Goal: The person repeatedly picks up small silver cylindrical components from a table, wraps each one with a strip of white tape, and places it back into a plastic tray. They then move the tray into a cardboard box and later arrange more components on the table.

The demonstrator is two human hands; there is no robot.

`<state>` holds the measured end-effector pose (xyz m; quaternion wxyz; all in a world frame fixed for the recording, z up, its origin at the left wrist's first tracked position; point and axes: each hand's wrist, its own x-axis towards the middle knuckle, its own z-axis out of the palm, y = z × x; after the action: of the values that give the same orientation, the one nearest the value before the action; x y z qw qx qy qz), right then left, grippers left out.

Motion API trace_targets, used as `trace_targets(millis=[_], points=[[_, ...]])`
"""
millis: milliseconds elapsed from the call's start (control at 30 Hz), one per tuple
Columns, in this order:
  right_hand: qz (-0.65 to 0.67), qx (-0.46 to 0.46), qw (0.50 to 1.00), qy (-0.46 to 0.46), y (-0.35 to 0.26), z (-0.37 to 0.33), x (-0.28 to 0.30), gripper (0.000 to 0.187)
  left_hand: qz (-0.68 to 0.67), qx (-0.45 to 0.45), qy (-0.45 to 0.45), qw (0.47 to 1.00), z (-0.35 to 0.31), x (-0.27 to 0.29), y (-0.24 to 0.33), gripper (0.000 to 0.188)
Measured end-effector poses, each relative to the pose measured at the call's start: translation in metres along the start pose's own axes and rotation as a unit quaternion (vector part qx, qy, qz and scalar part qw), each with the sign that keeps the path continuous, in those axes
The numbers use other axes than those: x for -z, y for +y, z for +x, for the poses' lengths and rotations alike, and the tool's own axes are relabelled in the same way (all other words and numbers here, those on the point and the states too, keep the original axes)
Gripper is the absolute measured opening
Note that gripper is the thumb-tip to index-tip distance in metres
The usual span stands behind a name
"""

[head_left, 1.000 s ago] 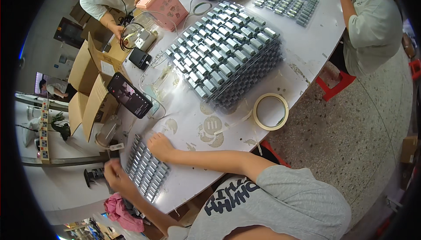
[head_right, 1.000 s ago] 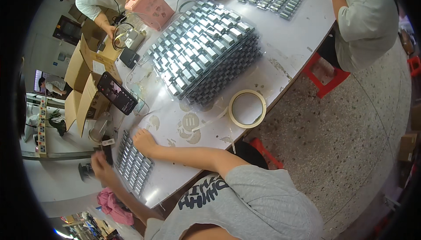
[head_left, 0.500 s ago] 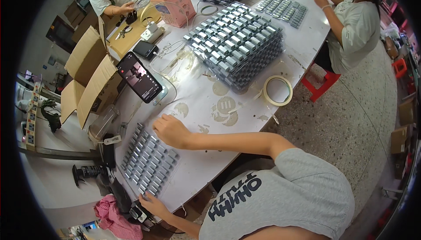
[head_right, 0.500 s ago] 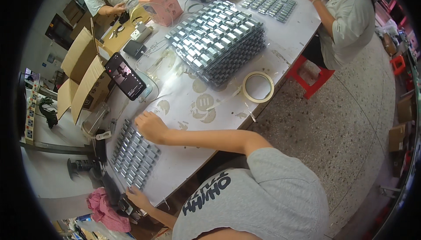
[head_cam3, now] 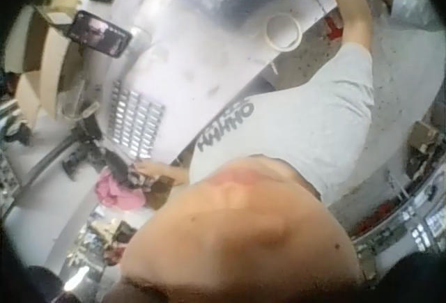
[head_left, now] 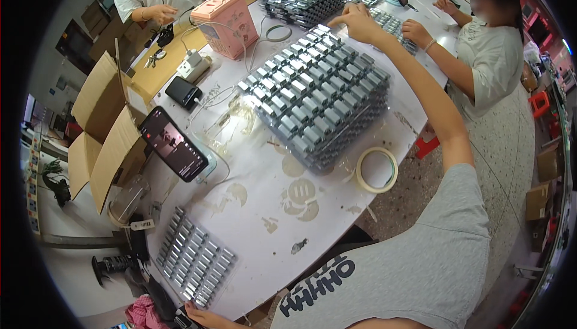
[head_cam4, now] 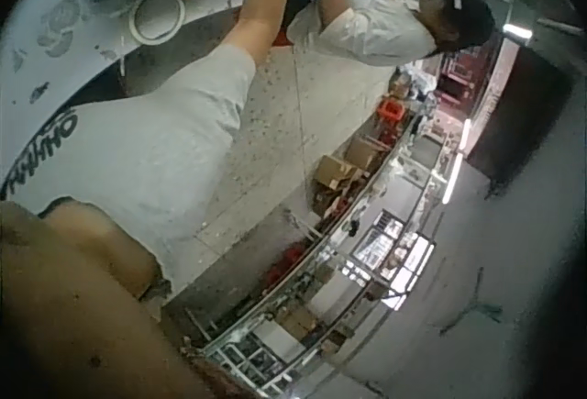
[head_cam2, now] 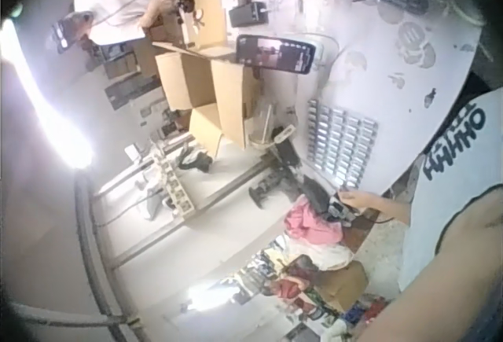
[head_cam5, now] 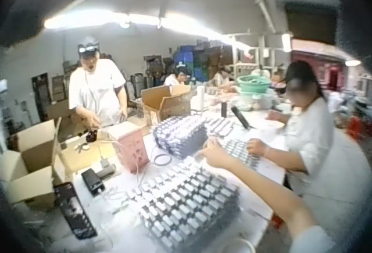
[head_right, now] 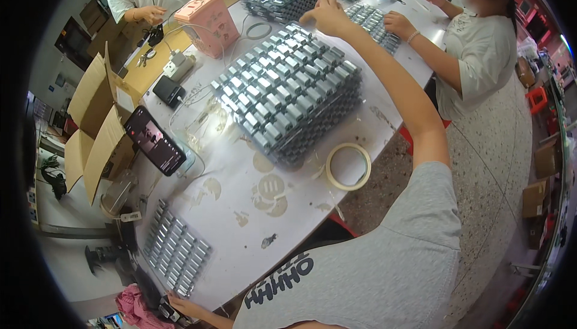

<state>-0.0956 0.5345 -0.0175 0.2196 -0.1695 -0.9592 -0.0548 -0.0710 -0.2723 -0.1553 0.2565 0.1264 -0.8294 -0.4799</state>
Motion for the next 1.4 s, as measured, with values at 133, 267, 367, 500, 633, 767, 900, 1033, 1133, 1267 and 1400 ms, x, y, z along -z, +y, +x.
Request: trace_targets(millis=[133,267,367,500,633,767,900,1033,1133,1267,1400], points=[[0.106,0.010,0.991,-0.075,0.019,0.003,-0.019,0.037,-0.007,0.022,0.016,1.000,-0.002,-0.005,0.005,0.043],[0.438,-0.032,0.893,-0.095,0.014,0.003,-0.024,0.023,0.079,0.004,0.010,0.997,-0.010,-0.008,0.026,0.044],[0.484,-0.071,0.865,-0.112,0.009,0.005,-0.023,0.023,0.106,-0.002,0.006,0.994,-0.013,-0.008,0.034,0.045],[0.520,-0.045,0.847,-0.097,0.016,0.011,-0.025,0.022,0.069,0.044,0.024,0.996,-0.012,-0.015,0.037,0.048],[0.526,-0.033,0.843,-0.107,0.017,0.013,-0.024,0.023,0.069,0.052,0.032,0.996,-0.018,-0.018,0.048,0.049],[0.546,-0.016,0.831,-0.105,0.014,0.014,-0.027,0.026,0.052,0.057,0.042,0.996,-0.021,-0.012,0.051,0.044],[0.551,-0.045,0.825,-0.114,0.022,0.005,-0.025,0.027,0.047,0.049,0.027,0.997,-0.012,-0.020,0.040,0.042],[0.573,-0.071,0.807,-0.126,0.021,0.006,-0.026,0.027,0.049,0.031,0.032,0.998,-0.011,-0.012,0.027,0.041],[0.638,-0.081,0.754,-0.132,0.026,0.005,-0.036,0.029,0.054,0.009,0.028,0.998,-0.007,-0.008,0.015,0.039],[0.680,-0.113,0.712,-0.136,0.031,0.003,-0.037,0.028,0.137,-0.033,-0.025,0.990,-0.006,-0.004,0.027,0.033],[0.549,-0.148,0.822,-0.042,0.031,-0.005,-0.020,0.028,0.165,-0.037,-0.064,0.983,0.008,0.001,0.022,0.031]])
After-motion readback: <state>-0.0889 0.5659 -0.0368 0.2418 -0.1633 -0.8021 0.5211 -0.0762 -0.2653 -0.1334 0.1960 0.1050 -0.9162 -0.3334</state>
